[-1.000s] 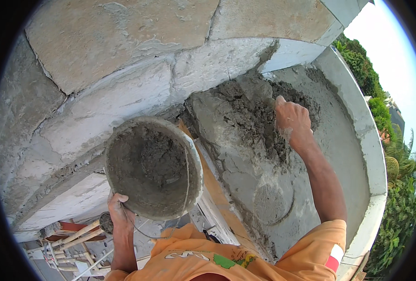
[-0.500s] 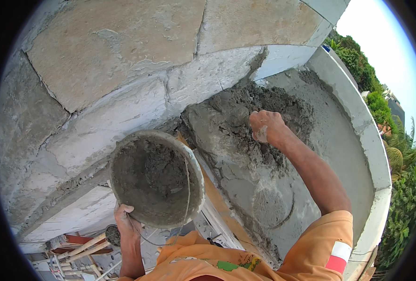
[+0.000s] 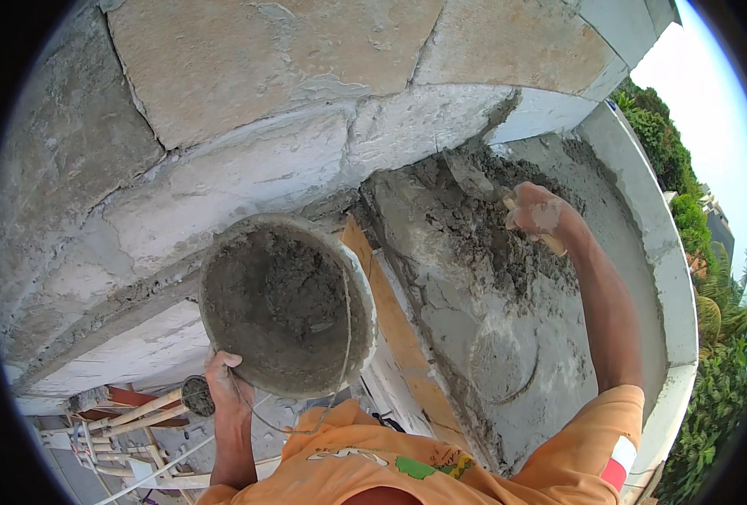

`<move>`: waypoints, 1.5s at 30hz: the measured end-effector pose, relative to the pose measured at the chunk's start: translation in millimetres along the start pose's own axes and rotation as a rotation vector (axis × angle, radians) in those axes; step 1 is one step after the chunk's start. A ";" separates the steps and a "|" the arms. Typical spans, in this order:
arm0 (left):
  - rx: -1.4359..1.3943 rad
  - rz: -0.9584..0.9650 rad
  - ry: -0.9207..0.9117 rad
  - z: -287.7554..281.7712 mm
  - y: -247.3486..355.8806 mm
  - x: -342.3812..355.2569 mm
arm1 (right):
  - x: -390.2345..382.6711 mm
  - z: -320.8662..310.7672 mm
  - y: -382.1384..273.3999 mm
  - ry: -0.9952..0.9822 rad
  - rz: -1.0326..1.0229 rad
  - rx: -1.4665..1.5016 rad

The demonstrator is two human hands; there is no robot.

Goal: The person uses a wooden float and a trowel to apply and smooth cement mortar onto the top of a wall, occasionally pouring more mortar from a bucket.

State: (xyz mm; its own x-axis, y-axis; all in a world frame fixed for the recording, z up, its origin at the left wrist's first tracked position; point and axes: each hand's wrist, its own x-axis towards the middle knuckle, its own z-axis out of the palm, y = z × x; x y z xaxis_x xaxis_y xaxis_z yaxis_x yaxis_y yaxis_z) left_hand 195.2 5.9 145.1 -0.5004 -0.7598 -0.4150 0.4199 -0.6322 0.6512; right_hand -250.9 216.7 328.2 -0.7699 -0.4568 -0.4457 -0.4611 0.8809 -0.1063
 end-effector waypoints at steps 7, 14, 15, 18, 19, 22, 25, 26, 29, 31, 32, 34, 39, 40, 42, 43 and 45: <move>0.020 -0.031 -0.013 2.6 -3.6 6.5 | 2.9 40.1 -32.1 -0.012 -0.061 0.199; 0.050 0.002 0.018 14.2 -0.8 11.0 | -5.9 56.2 -35.7 0.156 -0.208 -0.347; 0.037 0.004 0.016 16.1 -0.2 11.1 | -9.4 54.3 -35.8 0.199 -0.244 -0.399; 0.062 0.025 0.000 16.8 -1.2 14.1 | -22.0 38.5 -22.1 0.358 -0.300 -0.366; 0.069 0.021 -0.006 15.1 -0.8 15.1 | -19.7 38.9 -19.6 0.358 -0.292 -0.360; 0.092 0.005 0.005 11.5 -3.8 15.2 | -28.3 39.9 -34.1 0.248 -0.267 -0.308; 0.072 -0.040 0.023 19.4 -2.2 11.6 | -20.4 80.3 -36.8 0.429 -0.413 -0.387; 0.083 -0.021 0.016 18.4 -2.8 11.0 | -17.0 84.0 -27.3 0.465 -0.419 -0.469; 0.085 -0.003 0.009 13.6 -2.8 10.4 | -8.6 74.8 2.2 0.542 -0.239 -0.525; 0.070 0.003 0.022 12.3 0.5 8.7 | -8.6 66.8 11.1 0.524 -0.214 -0.580; 0.060 -0.009 0.016 13.6 2.6 5.2 | -10.1 65.4 17.1 0.524 -0.188 -0.630; 0.038 -0.016 0.013 11.3 1.8 3.9 | -8.9 60.8 16.3 0.537 -0.198 -0.799; 0.037 0.013 0.010 8.7 5.3 4.6 | 21.9 47.3 20.5 0.535 -0.082 -0.668; 0.032 0.016 0.018 5.3 8.1 2.5 | 21.7 42.4 19.1 0.508 -0.098 -0.616; 0.054 0.030 0.030 -2.7 9.9 -1.0 | 7.0 19.4 15.6 0.443 -0.107 -0.609; 0.042 0.030 0.046 -8.2 9.6 -2.8 | 0.7 8.8 14.0 0.375 -0.105 -0.592; 0.083 0.050 0.038 -12.9 10.1 -2.6 | -7.8 -9.1 21.6 0.401 -0.047 -0.573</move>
State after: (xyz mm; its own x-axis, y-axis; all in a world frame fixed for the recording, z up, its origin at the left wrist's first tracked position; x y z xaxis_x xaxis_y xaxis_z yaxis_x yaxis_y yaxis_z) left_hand 210.5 -0.5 144.5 -0.4506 -0.7965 -0.4031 0.3785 -0.5794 0.7218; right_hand -258.9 238.2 337.4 -0.7959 -0.6003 -0.0785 -0.5731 0.7053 0.4173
